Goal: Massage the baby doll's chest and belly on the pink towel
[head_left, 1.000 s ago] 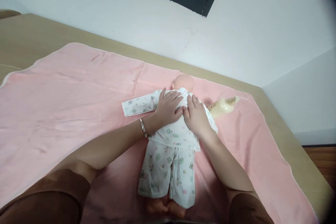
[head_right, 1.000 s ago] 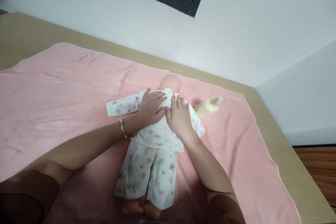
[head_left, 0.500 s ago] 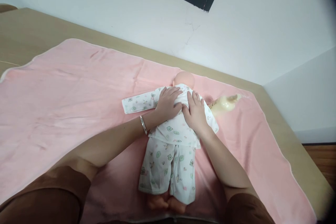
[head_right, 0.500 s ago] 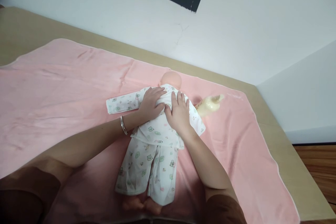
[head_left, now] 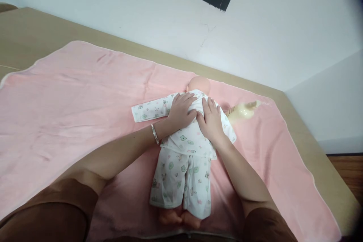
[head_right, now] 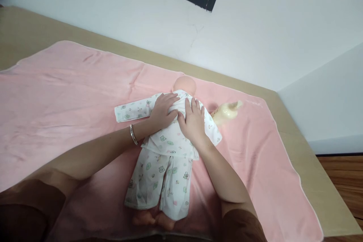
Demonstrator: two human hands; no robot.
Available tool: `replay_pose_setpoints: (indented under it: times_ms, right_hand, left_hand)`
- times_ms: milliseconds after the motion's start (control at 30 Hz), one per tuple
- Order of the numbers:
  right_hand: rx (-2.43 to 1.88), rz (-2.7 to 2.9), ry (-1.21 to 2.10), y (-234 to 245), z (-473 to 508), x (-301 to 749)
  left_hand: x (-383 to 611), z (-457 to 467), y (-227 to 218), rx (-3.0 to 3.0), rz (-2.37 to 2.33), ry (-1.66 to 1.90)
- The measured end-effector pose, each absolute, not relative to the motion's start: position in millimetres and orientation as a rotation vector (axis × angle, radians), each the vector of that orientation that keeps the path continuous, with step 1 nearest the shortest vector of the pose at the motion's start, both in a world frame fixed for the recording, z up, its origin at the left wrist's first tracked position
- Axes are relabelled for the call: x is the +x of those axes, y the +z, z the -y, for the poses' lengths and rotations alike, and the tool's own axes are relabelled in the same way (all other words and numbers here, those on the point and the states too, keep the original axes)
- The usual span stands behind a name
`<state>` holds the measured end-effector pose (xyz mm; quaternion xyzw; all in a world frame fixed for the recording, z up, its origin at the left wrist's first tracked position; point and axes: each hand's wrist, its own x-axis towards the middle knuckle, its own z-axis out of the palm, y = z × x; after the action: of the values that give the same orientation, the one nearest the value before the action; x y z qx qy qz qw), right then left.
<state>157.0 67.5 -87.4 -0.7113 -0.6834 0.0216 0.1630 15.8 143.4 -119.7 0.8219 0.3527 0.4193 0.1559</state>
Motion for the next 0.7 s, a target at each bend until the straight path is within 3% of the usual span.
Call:
replay_pose_setpoints:
  times_ms: [400, 700]
  right_hand:
    - [-2.085, 1.983, -0.066, -80.2, -69.2, 155.2]
    - [-2.018, 1.918, 0.048, -77.7, -73.7, 161.5]
  left_hand:
    - [15.4, -141.9, -117.1, 2.350, -1.024, 1.178]
    - [20.7, -137.0, -120.2, 2.297, -1.292, 1.141]
